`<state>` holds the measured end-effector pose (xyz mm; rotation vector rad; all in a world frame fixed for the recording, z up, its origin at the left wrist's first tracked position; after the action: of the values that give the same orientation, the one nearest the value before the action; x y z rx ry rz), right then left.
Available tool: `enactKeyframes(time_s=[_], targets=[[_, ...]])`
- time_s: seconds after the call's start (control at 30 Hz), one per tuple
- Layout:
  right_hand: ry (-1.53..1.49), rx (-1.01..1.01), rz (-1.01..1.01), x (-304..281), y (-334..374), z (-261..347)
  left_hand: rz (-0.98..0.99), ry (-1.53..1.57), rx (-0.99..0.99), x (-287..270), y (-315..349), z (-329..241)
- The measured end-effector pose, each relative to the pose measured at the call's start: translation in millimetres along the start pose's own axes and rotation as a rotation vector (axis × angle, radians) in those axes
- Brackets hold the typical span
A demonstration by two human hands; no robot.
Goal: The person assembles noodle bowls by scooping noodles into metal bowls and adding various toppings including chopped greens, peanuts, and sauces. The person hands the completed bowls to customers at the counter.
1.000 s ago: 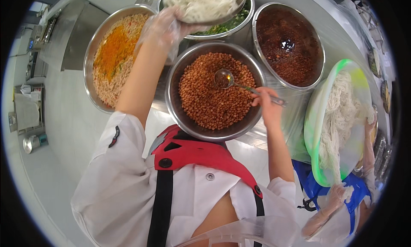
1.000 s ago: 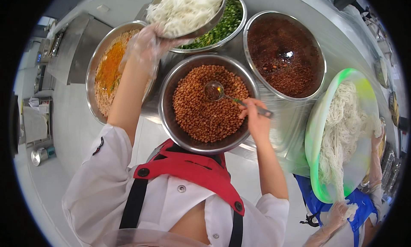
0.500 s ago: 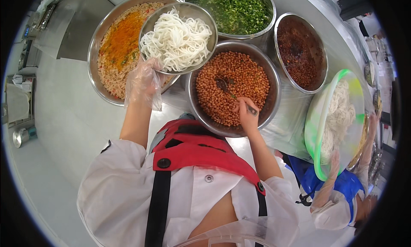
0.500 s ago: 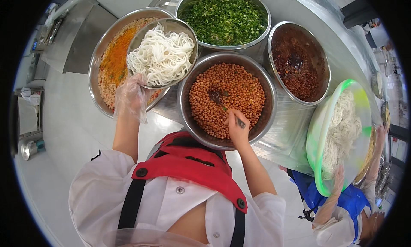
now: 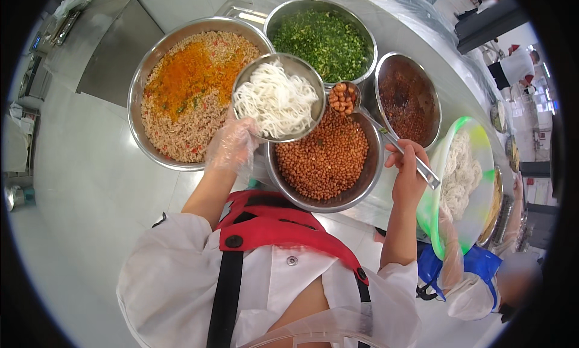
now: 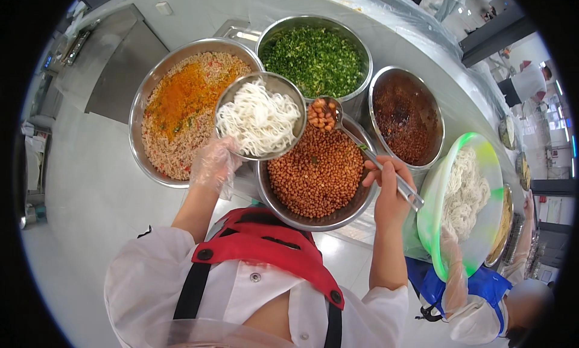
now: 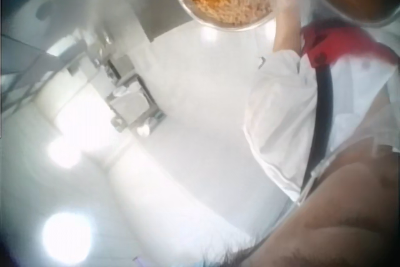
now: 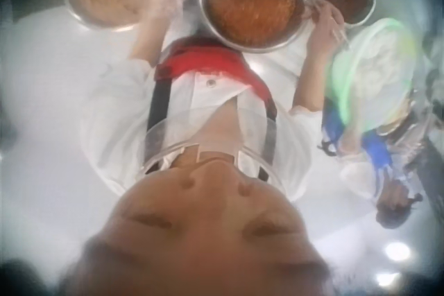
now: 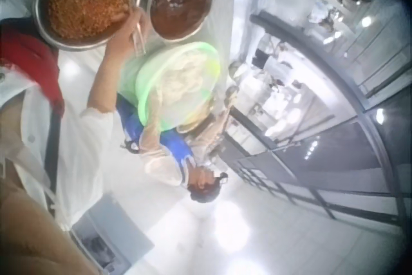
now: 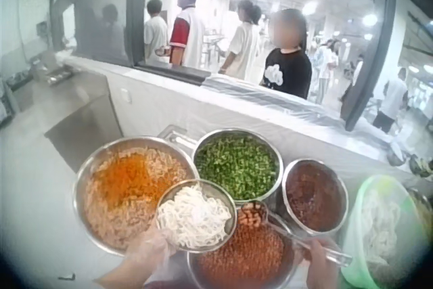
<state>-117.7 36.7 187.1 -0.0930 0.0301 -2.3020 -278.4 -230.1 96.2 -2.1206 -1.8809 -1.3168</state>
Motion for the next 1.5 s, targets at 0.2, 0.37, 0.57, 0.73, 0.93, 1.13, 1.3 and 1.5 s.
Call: enactKeyframes(time_s=[0.2, 0.37, 0.57, 0.73, 0.93, 1.13, 1.3, 1.5], targets=[[0.677, -1.024, 0.512, 73, 43, 2, 0.079, 0.056, -0.107, 4, -15, 25], [0.656, -1.215, 0.606, 79, 28, 10, 0.15, 0.139, -0.007, -13, -34, 26], [0.258, -0.838, 0.371, 100, -73, 9, 0.139, 0.223, 0.013, -12, -43, 0], [0.425, -0.692, 0.472, 142, -191, -93, -0.019, 0.104, 0.029, -57, -59, -1], [1.012, -0.891, 0.832, 168, -216, -190, -0.209, 0.143, 0.103, -52, -37, -30], [0.617, -0.248, 0.646, 165, -230, -208, -0.249, 0.187, 0.122, -63, -40, -30], [0.368, 0.047, 0.416, 148, -232, -199, -0.319, 0.196, 0.043, -86, -49, -20], [0.179, 0.046, 0.339, 132, -232, -122, -0.192, 0.108, 0.151, -66, -40, -29]])
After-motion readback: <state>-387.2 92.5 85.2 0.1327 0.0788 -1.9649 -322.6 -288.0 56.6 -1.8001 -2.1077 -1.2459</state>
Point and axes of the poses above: each hand's wrist, its own y-axis away from the middle knuckle, its own x-axis out of the palm, z = x × y, the point moved 5 cm from there along -y, towards the middle knuckle, and after that the axes turned 9 degrees about -y, right-handed, at the moved point
